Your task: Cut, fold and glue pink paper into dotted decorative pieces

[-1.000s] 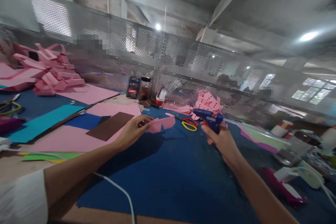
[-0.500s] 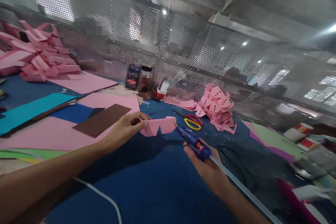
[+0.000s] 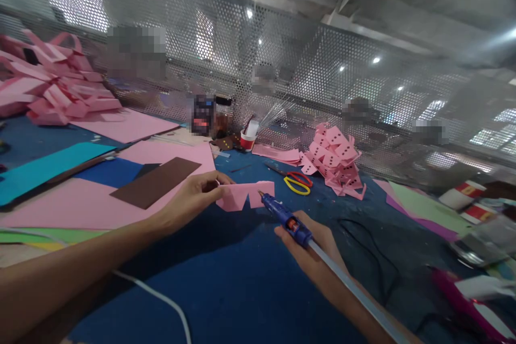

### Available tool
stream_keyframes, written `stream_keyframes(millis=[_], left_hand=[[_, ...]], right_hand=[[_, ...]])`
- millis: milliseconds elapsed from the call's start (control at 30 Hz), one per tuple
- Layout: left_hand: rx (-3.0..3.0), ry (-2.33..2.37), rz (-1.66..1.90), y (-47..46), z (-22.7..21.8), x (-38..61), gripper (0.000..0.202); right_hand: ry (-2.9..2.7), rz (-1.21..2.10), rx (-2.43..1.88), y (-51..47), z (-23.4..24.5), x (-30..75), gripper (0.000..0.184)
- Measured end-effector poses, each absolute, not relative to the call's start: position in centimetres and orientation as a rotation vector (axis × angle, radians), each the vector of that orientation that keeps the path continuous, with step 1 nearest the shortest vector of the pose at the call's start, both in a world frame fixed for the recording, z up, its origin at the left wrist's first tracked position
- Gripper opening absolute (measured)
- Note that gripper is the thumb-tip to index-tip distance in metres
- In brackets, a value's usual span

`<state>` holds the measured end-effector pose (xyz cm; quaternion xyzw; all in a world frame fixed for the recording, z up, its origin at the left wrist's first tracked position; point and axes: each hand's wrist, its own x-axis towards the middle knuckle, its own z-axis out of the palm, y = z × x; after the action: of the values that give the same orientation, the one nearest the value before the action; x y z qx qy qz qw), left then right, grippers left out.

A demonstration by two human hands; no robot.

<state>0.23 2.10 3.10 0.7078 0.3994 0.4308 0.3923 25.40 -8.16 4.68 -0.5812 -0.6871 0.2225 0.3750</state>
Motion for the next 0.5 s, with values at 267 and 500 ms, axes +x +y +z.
stream_keyframes(millis=[267, 500], left_hand=[[1.792, 1.012, 1.104, 2.23, 2.80, 0.24, 0.020], [1.807, 1.016, 1.086, 2.38, 2.60, 0.17, 0.022]], right_hand=[[-1.789, 0.546, -1.490, -8.08, 4.45, 25.72, 0.027], [-1.786, 0.530, -1.485, -7.85, 4.24, 25.81, 0.030]])
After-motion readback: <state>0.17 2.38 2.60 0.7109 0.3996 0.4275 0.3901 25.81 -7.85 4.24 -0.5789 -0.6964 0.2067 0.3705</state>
